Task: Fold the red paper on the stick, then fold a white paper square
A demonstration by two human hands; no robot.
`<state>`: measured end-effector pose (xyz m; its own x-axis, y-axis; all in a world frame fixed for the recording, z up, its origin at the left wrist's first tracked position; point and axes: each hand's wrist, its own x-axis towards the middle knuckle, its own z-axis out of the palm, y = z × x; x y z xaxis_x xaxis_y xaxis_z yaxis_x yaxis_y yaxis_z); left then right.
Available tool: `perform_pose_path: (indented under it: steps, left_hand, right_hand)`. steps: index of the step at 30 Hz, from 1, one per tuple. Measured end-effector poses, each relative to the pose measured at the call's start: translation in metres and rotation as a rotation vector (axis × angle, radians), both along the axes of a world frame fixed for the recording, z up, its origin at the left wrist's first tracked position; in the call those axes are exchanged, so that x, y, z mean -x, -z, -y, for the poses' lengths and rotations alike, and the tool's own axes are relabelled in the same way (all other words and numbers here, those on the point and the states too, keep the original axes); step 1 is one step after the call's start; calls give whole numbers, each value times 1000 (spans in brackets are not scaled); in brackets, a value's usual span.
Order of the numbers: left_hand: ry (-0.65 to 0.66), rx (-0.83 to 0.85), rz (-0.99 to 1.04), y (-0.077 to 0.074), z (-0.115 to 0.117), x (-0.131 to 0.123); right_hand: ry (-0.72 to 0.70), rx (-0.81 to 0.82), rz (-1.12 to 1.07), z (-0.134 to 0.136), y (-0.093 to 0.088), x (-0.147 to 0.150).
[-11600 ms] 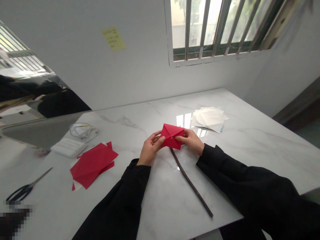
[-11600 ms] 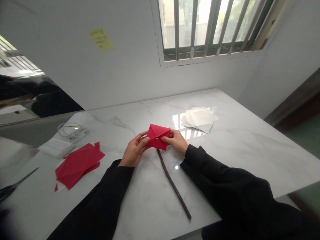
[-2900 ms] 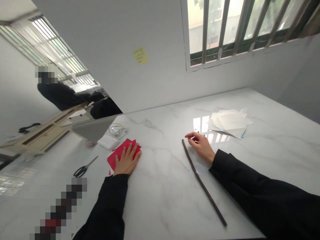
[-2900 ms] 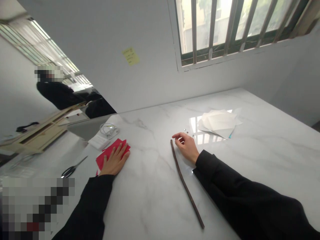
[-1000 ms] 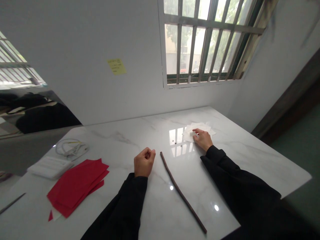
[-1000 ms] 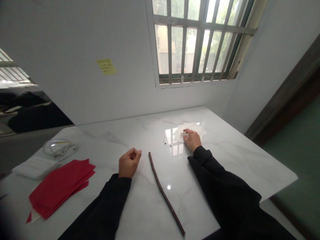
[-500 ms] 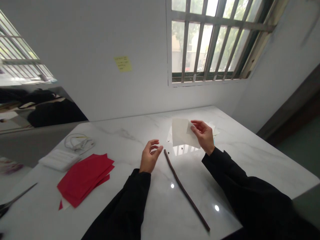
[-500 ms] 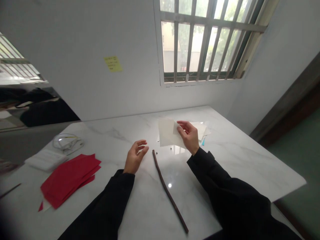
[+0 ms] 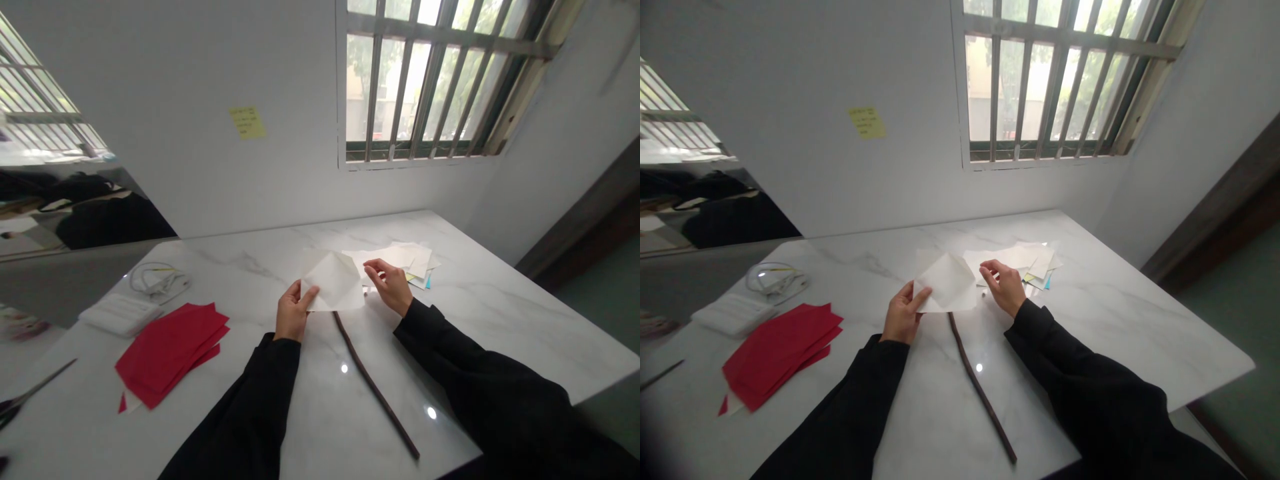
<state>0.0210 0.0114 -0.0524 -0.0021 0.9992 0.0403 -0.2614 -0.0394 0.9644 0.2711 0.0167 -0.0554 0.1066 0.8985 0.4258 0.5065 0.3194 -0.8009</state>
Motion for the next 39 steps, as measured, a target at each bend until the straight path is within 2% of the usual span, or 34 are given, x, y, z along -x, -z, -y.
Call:
perform_pose_path:
  steps: [3, 6, 10, 15, 22, 28, 39]
  left_hand:
    - [-102, 79, 140, -4, -6, 9]
    - [-161, 109, 237, -6, -8, 14]
    - [-177, 105, 286, -5, -8, 13]
    - [-178, 112, 290, -5, -7, 13]
    - [-177, 125, 288, -6, -7, 13]
    - [-182, 117, 287, -6, -8, 12]
    - [-190, 127, 306, -2, -11, 12]
  right_hand:
    - [147, -77, 268, -17, 11, -25]
    - [65, -101, 424, -33, 25, -39]
    - [-25, -36, 577, -40, 39, -39]
    - [50, 28, 505, -39, 41, -38]
    - [59, 24, 387, -41, 39, -40]
    - [17, -21, 418, -42, 43, -41]
    - [28, 33, 377, -43, 39, -41]
